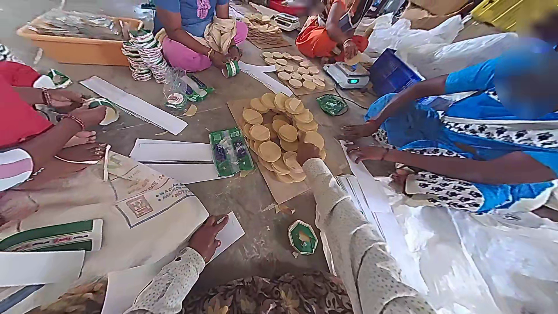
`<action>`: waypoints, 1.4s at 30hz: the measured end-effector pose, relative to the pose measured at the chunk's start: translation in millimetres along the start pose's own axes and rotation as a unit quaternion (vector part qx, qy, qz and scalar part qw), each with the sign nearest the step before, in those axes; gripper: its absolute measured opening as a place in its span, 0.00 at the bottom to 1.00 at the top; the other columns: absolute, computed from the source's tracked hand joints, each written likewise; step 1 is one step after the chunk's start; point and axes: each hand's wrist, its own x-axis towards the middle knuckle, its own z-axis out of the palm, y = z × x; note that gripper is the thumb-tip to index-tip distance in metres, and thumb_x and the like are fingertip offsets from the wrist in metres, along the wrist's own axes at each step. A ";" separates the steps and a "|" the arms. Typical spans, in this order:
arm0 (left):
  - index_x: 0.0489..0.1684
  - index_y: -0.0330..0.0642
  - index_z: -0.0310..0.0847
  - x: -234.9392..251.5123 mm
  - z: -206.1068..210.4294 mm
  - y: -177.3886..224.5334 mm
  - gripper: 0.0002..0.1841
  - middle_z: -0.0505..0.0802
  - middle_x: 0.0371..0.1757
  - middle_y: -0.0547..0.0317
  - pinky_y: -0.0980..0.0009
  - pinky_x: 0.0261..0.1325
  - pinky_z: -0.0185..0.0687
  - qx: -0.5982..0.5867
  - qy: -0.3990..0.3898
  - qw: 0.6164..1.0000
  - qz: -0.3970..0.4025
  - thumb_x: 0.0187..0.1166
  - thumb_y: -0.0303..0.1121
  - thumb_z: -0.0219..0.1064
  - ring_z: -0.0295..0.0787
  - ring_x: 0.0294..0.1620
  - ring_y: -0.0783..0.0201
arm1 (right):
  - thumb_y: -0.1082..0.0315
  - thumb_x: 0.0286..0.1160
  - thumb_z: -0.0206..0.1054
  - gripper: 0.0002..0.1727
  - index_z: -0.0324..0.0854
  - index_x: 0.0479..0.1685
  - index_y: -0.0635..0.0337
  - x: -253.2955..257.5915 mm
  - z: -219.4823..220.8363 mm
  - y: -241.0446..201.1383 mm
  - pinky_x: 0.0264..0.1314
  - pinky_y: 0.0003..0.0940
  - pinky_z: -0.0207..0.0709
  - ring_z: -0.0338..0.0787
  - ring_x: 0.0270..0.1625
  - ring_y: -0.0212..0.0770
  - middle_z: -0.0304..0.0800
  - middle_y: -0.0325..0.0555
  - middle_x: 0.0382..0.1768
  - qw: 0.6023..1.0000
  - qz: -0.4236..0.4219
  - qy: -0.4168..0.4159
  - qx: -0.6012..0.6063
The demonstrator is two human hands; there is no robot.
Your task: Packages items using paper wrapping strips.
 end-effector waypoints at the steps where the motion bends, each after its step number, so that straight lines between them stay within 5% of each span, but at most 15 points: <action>1: 0.95 0.65 0.52 -1.2 -0.5 0.9 0.44 0.66 0.87 0.36 0.47 0.80 0.72 0.001 -0.001 1.000 -0.001 0.79 0.29 0.71 0.71 0.82 0.38 | 0.71 0.82 0.56 0.41 0.39 0.94 0.66 -13.7 -71.6 13.9 0.69 0.70 0.74 0.83 0.69 0.76 0.81 0.79 0.66 0.983 0.006 -0.177 0.052; 3: 0.96 0.66 0.50 -3.0 -1.8 3.8 0.44 0.65 0.88 0.36 0.45 0.79 0.72 0.010 -0.003 1.000 -0.006 0.79 0.29 0.71 0.70 0.82 0.36 | 0.72 0.78 0.66 0.26 0.75 0.78 0.64 -50.4 -149.6 31.1 0.77 0.54 0.70 0.82 0.73 0.61 0.84 0.66 0.70 0.960 0.081 -0.192 0.187; 4: 0.96 0.65 0.49 -5.1 -2.5 6.7 0.44 0.63 0.89 0.36 0.44 0.79 0.72 0.015 -0.005 1.000 -0.012 0.79 0.29 0.70 0.70 0.82 0.35 | 0.73 0.81 0.63 0.22 0.79 0.73 0.67 -66.1 -167.3 37.7 0.80 0.54 0.69 0.82 0.76 0.61 0.83 0.66 0.72 0.958 0.097 -0.170 0.210; 7: 0.97 0.52 0.44 -14.2 -9.0 19.5 0.45 0.60 0.91 0.35 0.39 0.80 0.69 0.047 -0.009 0.998 -0.029 0.79 0.26 0.68 0.67 0.84 0.32 | 0.69 0.87 0.57 0.26 0.68 0.80 0.73 -101.8 -164.7 65.2 0.86 0.50 0.63 0.74 0.83 0.59 0.72 0.70 0.80 0.946 0.094 -0.100 0.294; 9: 0.96 0.41 0.42 -23.3 -14.1 28.2 0.41 0.63 0.89 0.31 0.39 0.82 0.66 0.025 0.009 1.000 -0.005 0.85 0.30 0.64 0.68 0.84 0.31 | 0.69 0.70 0.66 0.33 0.69 0.76 0.78 -131.7 -108.2 70.7 0.68 0.50 0.79 0.88 0.65 0.60 0.84 0.74 0.64 0.916 0.061 0.095 0.384; 11: 0.91 0.31 0.53 -39.1 -10.2 38.9 0.36 0.69 0.86 0.28 0.46 0.87 0.62 -0.103 0.099 0.986 0.081 0.87 0.37 0.63 0.68 0.85 0.35 | 0.72 0.75 0.63 0.37 0.56 0.86 0.73 -181.3 -113.7 58.4 0.56 0.46 0.84 0.91 0.51 0.50 0.87 0.67 0.56 0.886 0.041 0.004 0.463; 16: 0.94 0.43 0.48 -94.0 10.7 119.5 0.35 0.66 0.89 0.41 0.43 0.75 0.73 -0.678 0.133 0.712 0.125 0.91 0.52 0.45 0.68 0.84 0.45 | 0.74 0.71 0.61 0.40 0.55 0.88 0.73 -303.0 -132.2 -3.8 0.44 0.53 0.85 0.90 0.36 0.51 0.90 0.59 0.36 0.842 -0.123 -0.080 0.520; 19: 0.79 0.42 0.69 -121.0 8.5 130.2 0.30 0.88 0.62 0.47 0.59 0.55 0.84 -0.777 0.136 0.610 0.069 0.94 0.54 0.38 0.86 0.58 0.57 | 0.67 0.71 0.67 0.43 0.54 0.88 0.70 -341.3 -142.4 -23.4 0.48 0.47 0.89 0.97 0.42 0.45 0.97 0.50 0.44 0.802 -0.179 -0.095 0.562; 21: 0.62 0.40 0.76 -124.9 14.7 119.2 0.28 0.93 0.44 0.56 0.67 0.46 0.90 -0.826 0.103 0.528 0.168 0.94 0.50 0.32 0.93 0.45 0.64 | 0.66 0.67 0.76 0.49 0.52 0.89 0.69 -350.5 -150.3 -23.8 0.57 0.41 0.92 0.98 0.53 0.40 0.97 0.47 0.55 0.758 -0.197 -0.122 0.609; 24: 0.55 0.40 0.82 -132.9 24.6 108.9 0.25 0.97 0.45 0.53 0.65 0.51 0.92 -0.860 0.039 0.419 0.290 0.88 0.47 0.42 0.96 0.49 0.60 | 0.60 0.67 0.76 0.49 0.55 0.89 0.69 -359.2 -158.5 -21.4 0.60 0.38 0.91 0.97 0.56 0.38 0.96 0.47 0.58 0.742 -0.221 -0.121 0.621; 26: 0.55 0.39 0.87 -138.3 30.7 104.9 0.23 0.97 0.48 0.47 0.62 0.51 0.93 -0.873 0.010 0.369 0.318 0.77 0.50 0.63 0.96 0.51 0.55 | 0.64 0.75 0.68 0.41 0.57 0.88 0.69 -362.6 -166.4 -18.2 0.57 0.38 0.91 0.97 0.52 0.37 0.96 0.47 0.55 0.766 -0.258 -0.087 0.582; 29: 0.51 0.38 0.85 -144.5 38.1 103.6 0.26 0.95 0.44 0.46 0.54 0.49 0.92 -0.900 0.019 0.332 0.280 0.68 0.53 0.71 0.95 0.47 0.51 | 0.70 0.74 0.59 0.32 0.68 0.82 0.71 -365.1 -171.9 -17.3 0.29 0.46 0.85 0.90 0.25 0.45 0.92 0.49 0.30 0.839 -0.257 0.050 0.476; 33: 0.69 0.38 0.80 -146.0 40.1 108.3 0.40 0.92 0.56 0.38 0.43 0.49 0.90 -0.907 -0.022 0.326 0.267 0.80 0.65 0.43 0.93 0.53 0.41 | 0.71 0.76 0.56 0.29 0.71 0.77 0.76 -358.5 -179.1 -14.9 0.24 0.50 0.81 0.86 0.19 0.50 0.86 0.51 0.22 0.875 -0.194 0.165 0.412; 39: 0.56 0.43 0.82 -157.1 31.1 124.8 0.41 0.94 0.50 0.43 0.42 0.46 0.89 -0.928 0.031 0.319 0.191 0.80 0.72 0.39 0.93 0.50 0.43 | 0.72 0.75 0.56 0.20 0.79 0.64 0.71 -365.0 -188.0 -14.3 0.51 0.27 0.86 0.92 0.48 0.29 0.93 0.48 0.48 0.773 -0.136 0.123 0.607; 42: 0.60 0.40 0.84 -154.8 33.1 123.9 0.48 0.95 0.53 0.45 0.52 0.53 0.91 -0.922 -0.009 0.305 0.239 0.78 0.76 0.33 0.94 0.54 0.50 | 0.75 0.73 0.63 0.15 0.88 0.55 0.67 -366.9 -162.9 -26.9 0.63 0.36 0.86 0.92 0.59 0.39 0.94 0.51 0.55 0.787 -0.158 0.040 0.595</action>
